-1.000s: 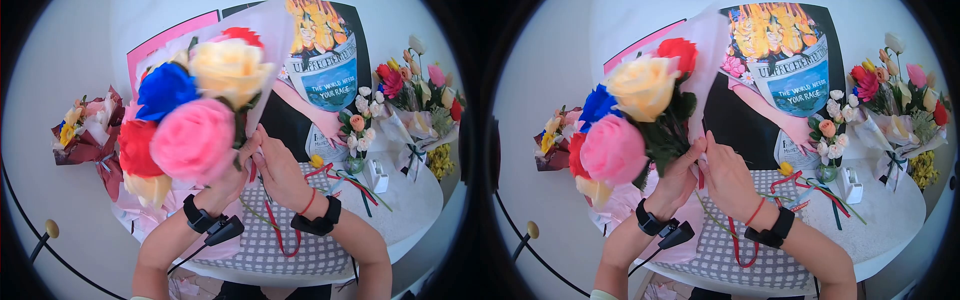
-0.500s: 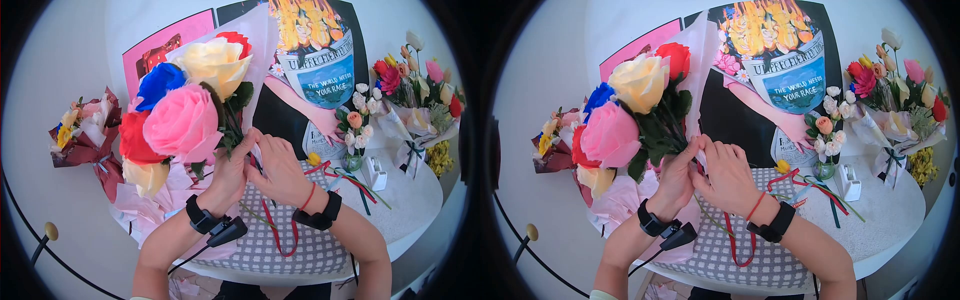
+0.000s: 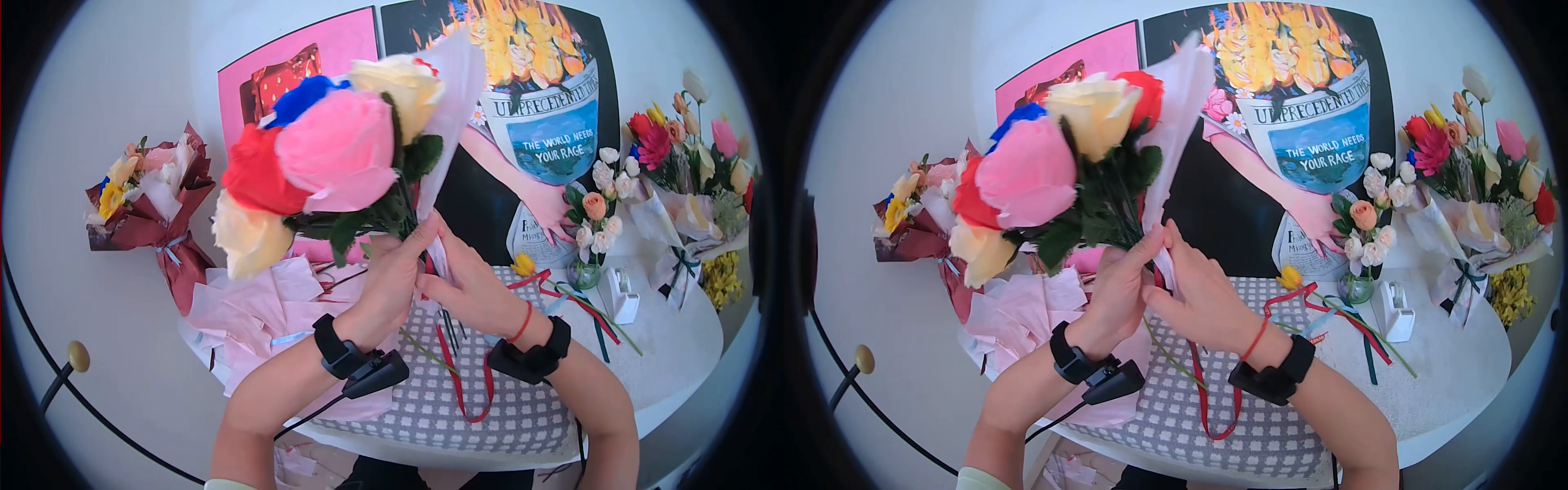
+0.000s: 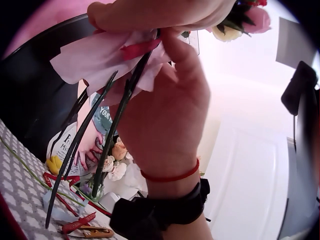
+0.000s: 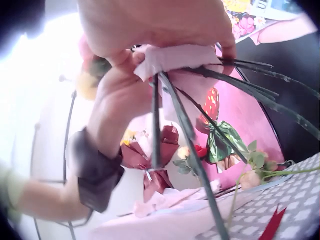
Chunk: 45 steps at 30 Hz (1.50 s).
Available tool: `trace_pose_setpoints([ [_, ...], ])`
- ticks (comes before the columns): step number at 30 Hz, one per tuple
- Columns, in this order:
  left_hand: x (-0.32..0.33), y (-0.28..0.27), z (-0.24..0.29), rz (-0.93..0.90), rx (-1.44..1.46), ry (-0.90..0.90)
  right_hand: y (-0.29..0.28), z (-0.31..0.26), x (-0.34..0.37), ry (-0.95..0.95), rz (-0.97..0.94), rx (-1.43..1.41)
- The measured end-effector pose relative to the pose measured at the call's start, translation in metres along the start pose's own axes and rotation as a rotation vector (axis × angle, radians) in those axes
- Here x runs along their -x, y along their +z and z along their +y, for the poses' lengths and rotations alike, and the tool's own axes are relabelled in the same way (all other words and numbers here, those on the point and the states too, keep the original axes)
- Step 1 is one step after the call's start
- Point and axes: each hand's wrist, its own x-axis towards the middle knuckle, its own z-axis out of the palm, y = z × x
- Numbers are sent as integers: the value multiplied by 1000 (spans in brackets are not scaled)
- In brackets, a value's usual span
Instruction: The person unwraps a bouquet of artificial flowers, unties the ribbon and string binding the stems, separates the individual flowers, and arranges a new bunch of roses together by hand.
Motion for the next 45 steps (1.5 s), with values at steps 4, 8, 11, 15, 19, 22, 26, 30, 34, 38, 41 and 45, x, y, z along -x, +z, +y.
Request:
trace_pose_setpoints([
  [4, -8, 8, -13, -25, 151, 93, -7, 14, -6, 36, -25, -175],
  [8, -14, 12, -21, -12, 174, 30, -26, 4, -8, 165, -187, -135],
  [11, -15, 9, -26, 42, 276, 30, -22, 11, -6, 149, -158, 6],
  [15, -25, -11, -26, 111, 530, 88, -27, 23, -5, 129, -14, 95],
  [19, -30, -31, -46, 159, 703, 6, -48, 18, -11, 235, 99, 168],
  [22, -28, -37, -59, 73, 682, 13, -59, 16, -14, 303, 37, 84],
  [26, -32, -39, -69, 120, 553, 33, -75, 2, -16, 437, -113, 160],
  [30, -35, -47, -75, 30, 687, 27, -85, -13, 1, 510, -316, 322],
  [34, -36, -49, -84, 52, 688, 25, -58, -29, 23, 446, -863, 337],
  [38, -35, -47, -89, 85, 682, -46, -31, -35, 44, 326, -1048, 453],
  [41, -35, -48, -93, 98, 691, -69, -29, -26, 46, 367, -1119, 407],
  [45, -39, -52, -98, 135, 731, -90, -44, -19, 28, 314, -1081, 155],
])
